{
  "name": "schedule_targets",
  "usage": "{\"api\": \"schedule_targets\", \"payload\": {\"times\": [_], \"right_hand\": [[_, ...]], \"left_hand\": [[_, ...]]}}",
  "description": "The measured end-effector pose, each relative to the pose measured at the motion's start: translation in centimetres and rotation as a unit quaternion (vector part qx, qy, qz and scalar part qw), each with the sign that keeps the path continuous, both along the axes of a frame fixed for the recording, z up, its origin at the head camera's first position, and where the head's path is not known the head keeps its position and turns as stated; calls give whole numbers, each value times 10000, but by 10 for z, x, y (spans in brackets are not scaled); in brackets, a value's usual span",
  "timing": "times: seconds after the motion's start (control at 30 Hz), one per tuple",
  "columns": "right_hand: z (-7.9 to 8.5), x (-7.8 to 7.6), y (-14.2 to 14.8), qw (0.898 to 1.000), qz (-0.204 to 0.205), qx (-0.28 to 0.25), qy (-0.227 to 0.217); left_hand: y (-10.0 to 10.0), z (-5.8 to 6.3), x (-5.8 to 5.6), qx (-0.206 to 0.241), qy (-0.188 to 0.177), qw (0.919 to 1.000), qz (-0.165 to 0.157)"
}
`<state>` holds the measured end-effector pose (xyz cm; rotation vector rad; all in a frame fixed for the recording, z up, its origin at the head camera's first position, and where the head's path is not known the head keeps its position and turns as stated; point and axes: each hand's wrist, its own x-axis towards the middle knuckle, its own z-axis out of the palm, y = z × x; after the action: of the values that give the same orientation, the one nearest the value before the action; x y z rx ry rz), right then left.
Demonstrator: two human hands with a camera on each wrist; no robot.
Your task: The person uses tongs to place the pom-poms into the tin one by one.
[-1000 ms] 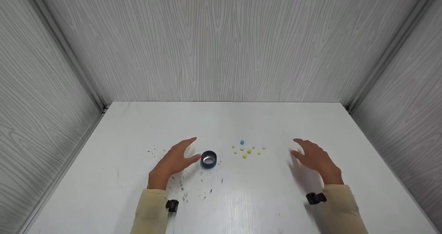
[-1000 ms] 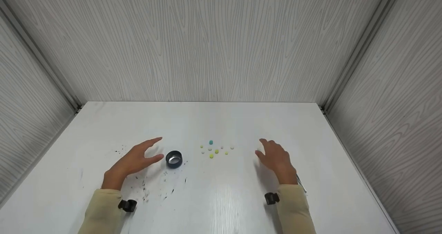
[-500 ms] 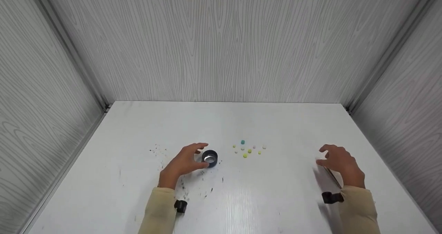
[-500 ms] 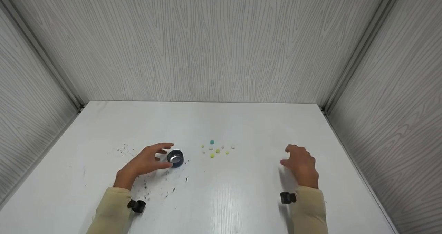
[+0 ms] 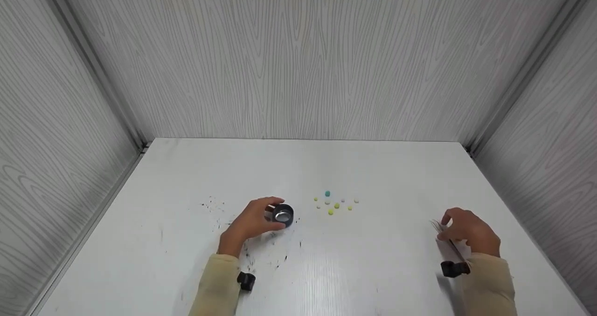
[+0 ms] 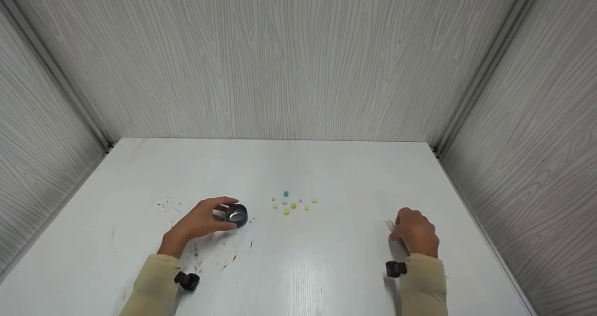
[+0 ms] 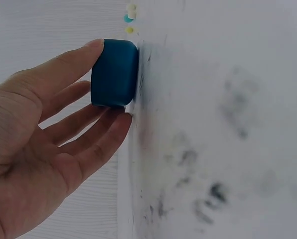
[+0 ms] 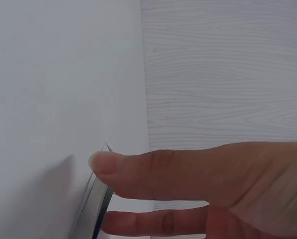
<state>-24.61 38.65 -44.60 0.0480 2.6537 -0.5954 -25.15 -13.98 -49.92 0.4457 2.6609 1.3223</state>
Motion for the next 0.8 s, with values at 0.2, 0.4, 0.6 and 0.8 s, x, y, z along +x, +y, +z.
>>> {"api": "schedule_targets", "payload": {"times": [0.2,0.4,0.6,0.8], "right_hand": [[-3,2,7,9992,-125,-116,-350],[-4,-1,10,9997,-19,-152,-180],[-7,-6,10,9999,8,-157,26],[-10,-8,8,9994,236,-55,245]], "left_hand": [[-1,-1,1,67,-90,9999,14],[0,1,-1,165,-139,9998,20],[0,2,-3,152,-143,9998,21],[-1,0,-3,101,-110,9999,-70]]}}
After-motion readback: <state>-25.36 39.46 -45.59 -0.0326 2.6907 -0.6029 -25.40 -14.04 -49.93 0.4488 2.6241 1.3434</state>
